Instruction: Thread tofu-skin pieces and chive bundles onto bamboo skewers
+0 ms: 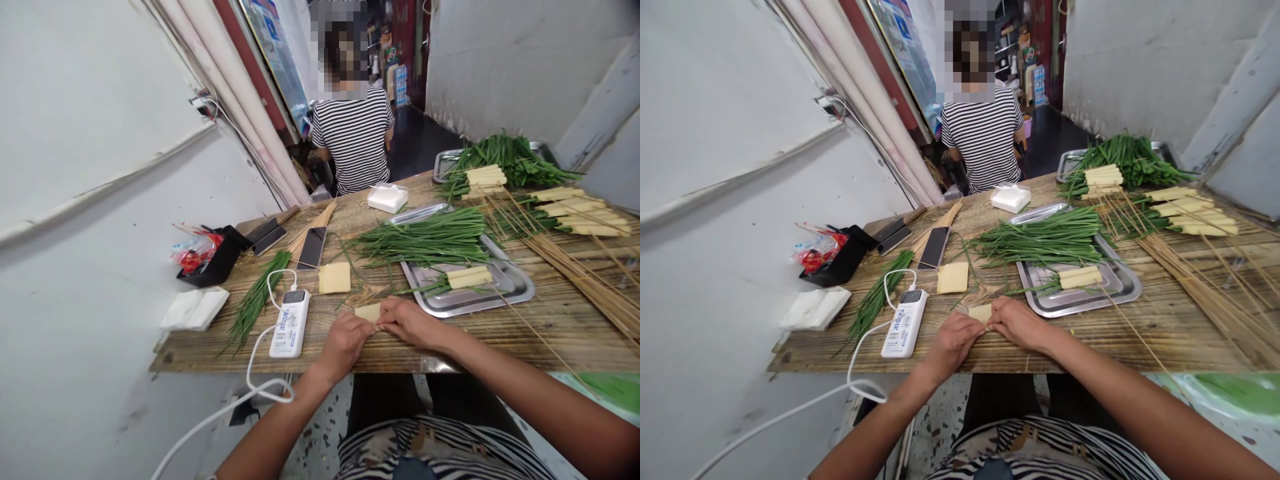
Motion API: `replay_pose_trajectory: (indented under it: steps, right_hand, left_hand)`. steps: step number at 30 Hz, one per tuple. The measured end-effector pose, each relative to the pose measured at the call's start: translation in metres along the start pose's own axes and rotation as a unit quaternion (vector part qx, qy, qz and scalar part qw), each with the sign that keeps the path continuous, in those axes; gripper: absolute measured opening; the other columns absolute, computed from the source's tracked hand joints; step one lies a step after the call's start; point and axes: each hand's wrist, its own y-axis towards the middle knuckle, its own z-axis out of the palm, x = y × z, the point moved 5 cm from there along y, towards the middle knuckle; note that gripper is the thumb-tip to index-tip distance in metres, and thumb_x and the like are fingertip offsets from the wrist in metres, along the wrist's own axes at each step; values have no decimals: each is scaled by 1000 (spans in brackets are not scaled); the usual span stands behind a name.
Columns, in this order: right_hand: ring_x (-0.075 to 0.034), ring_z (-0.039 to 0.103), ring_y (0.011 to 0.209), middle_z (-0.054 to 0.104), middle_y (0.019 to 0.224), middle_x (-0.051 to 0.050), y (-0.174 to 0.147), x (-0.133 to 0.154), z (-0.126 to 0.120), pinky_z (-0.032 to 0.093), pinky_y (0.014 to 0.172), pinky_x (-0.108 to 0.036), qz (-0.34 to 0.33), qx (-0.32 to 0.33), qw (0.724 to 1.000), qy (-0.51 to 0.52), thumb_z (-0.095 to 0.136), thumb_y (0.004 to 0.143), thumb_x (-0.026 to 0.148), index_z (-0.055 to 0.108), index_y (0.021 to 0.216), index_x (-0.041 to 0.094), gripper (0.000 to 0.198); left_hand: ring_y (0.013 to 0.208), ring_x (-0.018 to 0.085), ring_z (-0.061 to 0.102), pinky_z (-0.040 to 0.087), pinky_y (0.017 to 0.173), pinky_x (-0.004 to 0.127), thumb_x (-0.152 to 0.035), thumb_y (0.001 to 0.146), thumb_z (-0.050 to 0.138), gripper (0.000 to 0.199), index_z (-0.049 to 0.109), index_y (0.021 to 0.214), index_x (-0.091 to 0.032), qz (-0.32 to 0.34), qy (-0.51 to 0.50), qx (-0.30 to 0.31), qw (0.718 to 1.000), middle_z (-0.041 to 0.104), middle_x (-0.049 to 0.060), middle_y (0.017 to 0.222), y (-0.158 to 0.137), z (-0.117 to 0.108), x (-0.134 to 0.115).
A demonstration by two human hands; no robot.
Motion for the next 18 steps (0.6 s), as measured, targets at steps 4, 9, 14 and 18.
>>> replay_pose_trajectory:
  steps: [4,9,14,18]
  right_hand:
    - [-15,51,72,56,68,-3,4,-1,-4,37,65,-25,18,-3,999,29,55,86,19,69,68,17,23]
    - [-14,52,70,58,66,-2,7,-7,-2,37,65,-24,34,2,997,66,57,84,17,70,67,16,21]
    - [-14,53,71,57,70,-2,7,-10,-1,38,66,-24,55,-5,995,87,58,82,16,71,70,17,18]
    - [-14,52,72,55,75,-3,4,-9,-1,39,65,-24,58,-14,995,85,56,83,16,72,75,17,18]
  left_hand:
    - [80,16,57,42,72,31,-21,96,38,25,61,103,-15,48,80,3,996,66,7,88,-7,2,-7]
    - [85,18,54,42,77,35,-18,95,39,23,59,104,-14,67,109,21,992,66,9,94,-8,2,-9]
    - [86,19,52,44,76,35,-19,96,34,28,59,105,-12,58,105,41,992,63,10,91,-8,6,-8]
    - [85,18,52,45,76,34,-19,96,35,27,60,105,-12,39,85,35,995,62,10,91,-11,11,-4]
